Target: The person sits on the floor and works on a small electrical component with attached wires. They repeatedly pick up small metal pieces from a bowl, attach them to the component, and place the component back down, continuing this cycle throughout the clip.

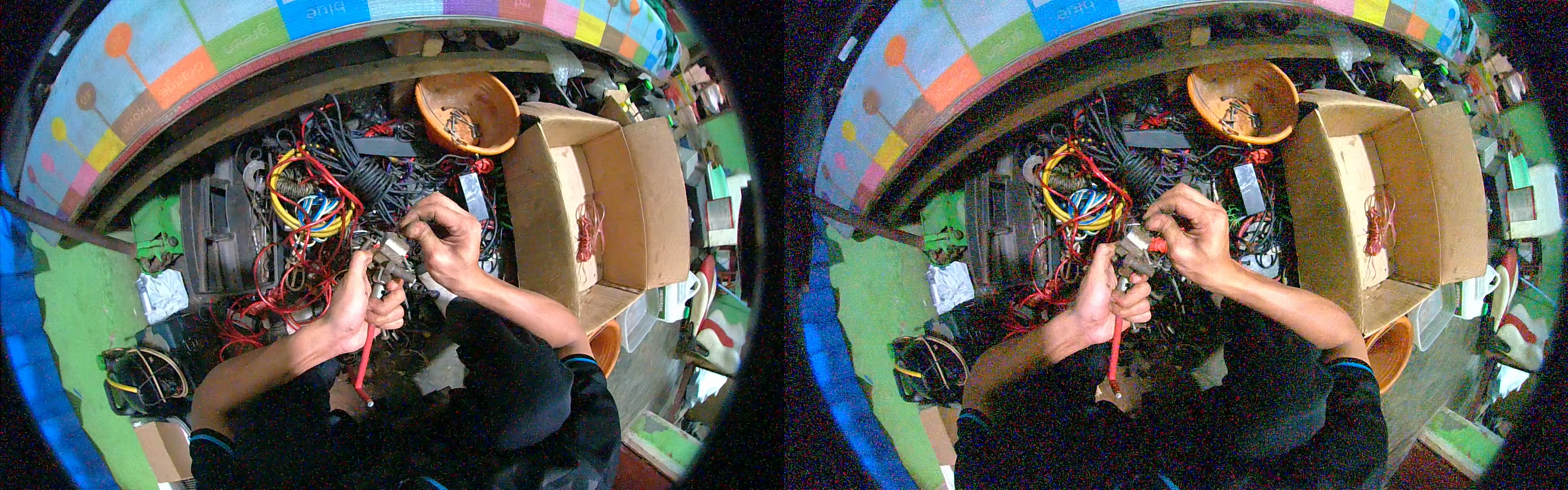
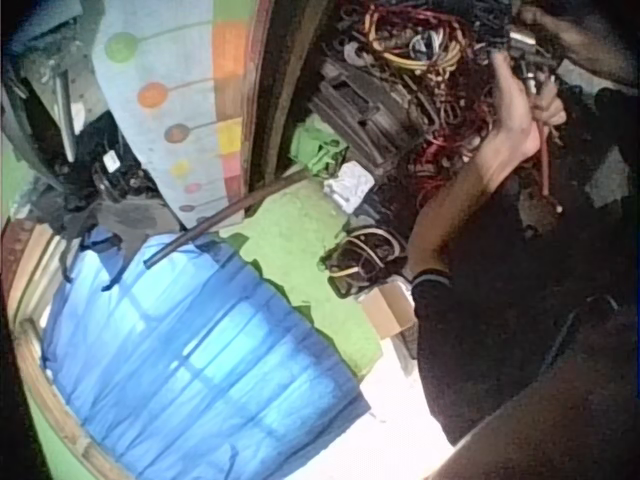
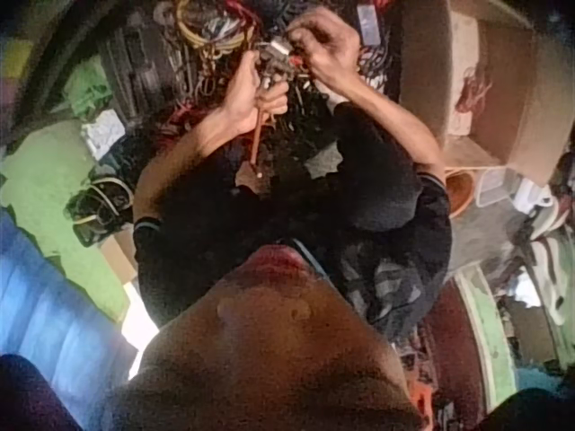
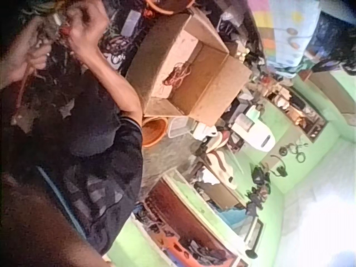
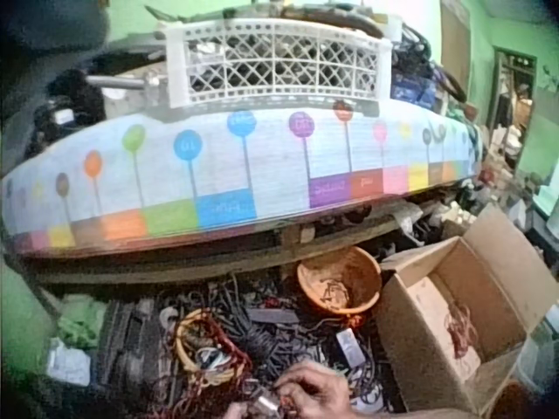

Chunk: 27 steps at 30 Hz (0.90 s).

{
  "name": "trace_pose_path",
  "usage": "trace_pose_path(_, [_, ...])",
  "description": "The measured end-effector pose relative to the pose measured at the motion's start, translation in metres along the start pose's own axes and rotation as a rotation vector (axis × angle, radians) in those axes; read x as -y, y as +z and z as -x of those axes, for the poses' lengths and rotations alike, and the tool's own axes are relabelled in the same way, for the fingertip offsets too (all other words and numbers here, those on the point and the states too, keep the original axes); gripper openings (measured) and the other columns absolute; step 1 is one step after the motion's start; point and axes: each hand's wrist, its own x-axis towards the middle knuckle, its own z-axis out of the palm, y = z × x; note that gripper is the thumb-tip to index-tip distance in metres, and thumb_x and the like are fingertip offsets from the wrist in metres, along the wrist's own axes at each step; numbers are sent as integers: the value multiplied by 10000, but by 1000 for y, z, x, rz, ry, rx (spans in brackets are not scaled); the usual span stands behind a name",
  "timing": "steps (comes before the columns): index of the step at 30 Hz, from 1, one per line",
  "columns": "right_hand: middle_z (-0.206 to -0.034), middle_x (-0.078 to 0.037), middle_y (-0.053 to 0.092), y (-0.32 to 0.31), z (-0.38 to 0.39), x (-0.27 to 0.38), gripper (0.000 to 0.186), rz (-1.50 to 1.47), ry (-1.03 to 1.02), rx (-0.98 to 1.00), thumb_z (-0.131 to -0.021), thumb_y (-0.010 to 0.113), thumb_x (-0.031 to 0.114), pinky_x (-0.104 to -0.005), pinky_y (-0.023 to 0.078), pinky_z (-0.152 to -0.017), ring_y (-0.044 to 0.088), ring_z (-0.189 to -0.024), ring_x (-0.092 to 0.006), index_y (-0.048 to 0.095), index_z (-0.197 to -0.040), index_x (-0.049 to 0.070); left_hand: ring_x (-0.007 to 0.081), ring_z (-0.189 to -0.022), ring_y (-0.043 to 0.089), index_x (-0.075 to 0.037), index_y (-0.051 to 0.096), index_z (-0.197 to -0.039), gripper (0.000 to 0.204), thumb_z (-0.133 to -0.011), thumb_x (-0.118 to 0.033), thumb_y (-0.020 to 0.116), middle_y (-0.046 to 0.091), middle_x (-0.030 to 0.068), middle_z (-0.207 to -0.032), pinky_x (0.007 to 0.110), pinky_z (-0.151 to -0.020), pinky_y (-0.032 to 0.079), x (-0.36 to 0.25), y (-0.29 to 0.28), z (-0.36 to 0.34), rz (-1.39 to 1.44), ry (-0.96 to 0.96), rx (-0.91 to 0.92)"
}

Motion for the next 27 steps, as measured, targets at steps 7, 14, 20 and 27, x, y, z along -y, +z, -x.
trace_pose_path(7, [-766,-82,607,0,1,-4,52,-9,7,21,-793,622,11,-293,453,-673,572,-730,-174,626,-754,-23,83,-381,151,-107,437,-749,528,-961,-532,203,205,-47,-471,262,-409,161,-1,5,3,-67,7,-81])
trace_pose_path(14, [-818,-101,591,-13,-6,3,135,15,-126,284,-822,653,99,-317,449,-672,568,-741,-217,588,-861,-13,90,-367,173,-112,406,-700,520,-955,-528,223,224,-49,-455,270,-398,167,0,3,8,-317,134,-161])
trace_pose_path(20, [-780,-133,538,-28,-29,21,193,279,-370,564,-856,622,197,-409,436,-576,545,-683,-324,554,-848,18,80,-361,227,-90,436,-685,499,-992,-423,227,310,-35,-467,258,-372,193,-1,-2,16,-459,234,-144])
trace_pose_path(27, [-625,-142,494,-28,-25,33,220,35,-190,677,-907,565,205,-422,420,-540,538,-586,-344,549,-796,17,77,-366,261,-87,469,-718,485,-988,-441,277,338,-36,-480,257,-368,204,-2,-9,23,-461,236,-83])
